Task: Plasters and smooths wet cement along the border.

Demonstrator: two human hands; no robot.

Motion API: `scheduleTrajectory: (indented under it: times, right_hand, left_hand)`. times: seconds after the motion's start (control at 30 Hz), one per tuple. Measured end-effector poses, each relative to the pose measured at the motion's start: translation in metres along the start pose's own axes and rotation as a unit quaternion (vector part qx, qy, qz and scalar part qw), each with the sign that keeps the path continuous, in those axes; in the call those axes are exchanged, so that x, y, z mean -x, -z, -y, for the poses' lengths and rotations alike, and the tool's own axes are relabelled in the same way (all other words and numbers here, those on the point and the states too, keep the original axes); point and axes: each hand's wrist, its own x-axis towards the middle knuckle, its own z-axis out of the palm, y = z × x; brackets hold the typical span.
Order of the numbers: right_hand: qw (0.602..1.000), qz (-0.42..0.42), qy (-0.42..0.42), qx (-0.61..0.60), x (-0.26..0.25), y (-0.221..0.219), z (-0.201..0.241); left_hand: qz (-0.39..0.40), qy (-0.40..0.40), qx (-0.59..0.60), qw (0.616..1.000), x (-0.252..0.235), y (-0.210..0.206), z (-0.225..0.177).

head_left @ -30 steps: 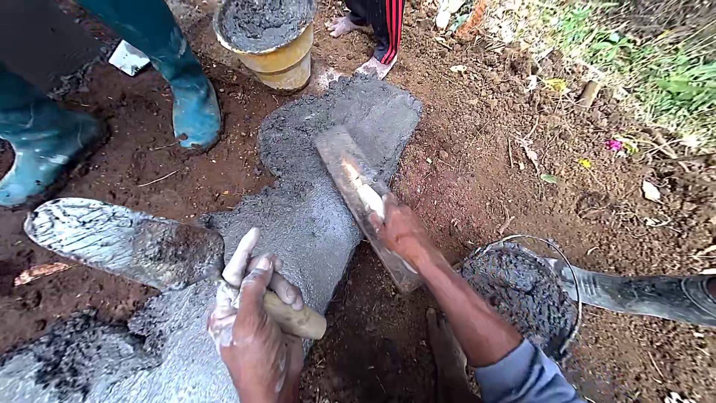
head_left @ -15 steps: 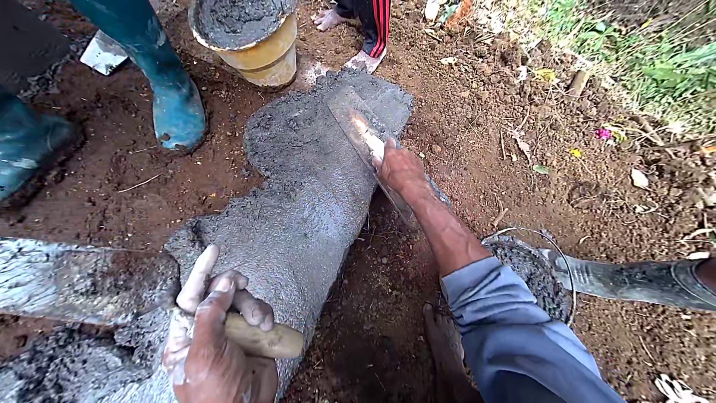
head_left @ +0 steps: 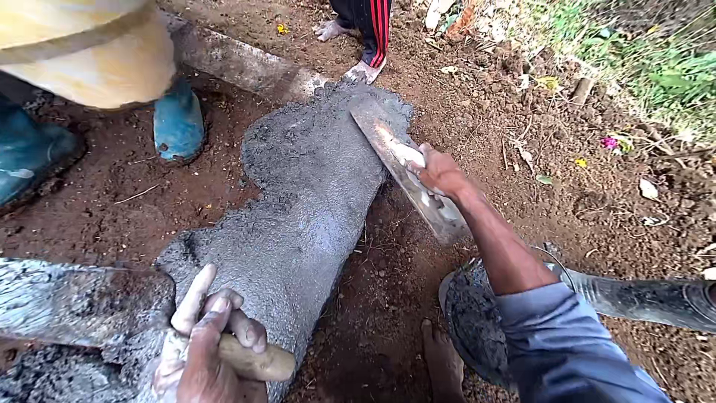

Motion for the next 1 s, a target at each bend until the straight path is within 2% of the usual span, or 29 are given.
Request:
scheduleTrajectory:
  times: [0.1, 0.23, 0.47, 0.6, 1.0]
  right_hand:
    - [0.999, -0.039, -0.021, -0.002, -0.035, 0.018, -0.019]
    - [0.995, -0.095, -0.03, 0.031, -0.099, 0.029, -0.009]
    - [0.994, -0.044, 0.019, 0.095, -0.151, 0.035, 0.012]
    - [0.99, -0.032, 0.054, 0.123, -0.134, 0.027, 0.009]
    - [0.974, 0.041, 0.132, 0.178, -0.047, -0.012, 0.022]
  left_hand:
    - [-0.003, 0.006, -0.003, 1.0, -0.001, -0.002, 0.004]
    - [0.019, -0.009, -0.017, 1.0, 0.0, -0.005, 0.009]
    - [0.022, -0.019, -0.036, 0.999, -0.001, 0.005, 0.013]
    - [0.041, -0.019, -0.025, 0.999, -0.005, 0.011, 0.009]
    - [0.004, -0.023, -0.019, 1.0, 0.002, 0.014, -0.001]
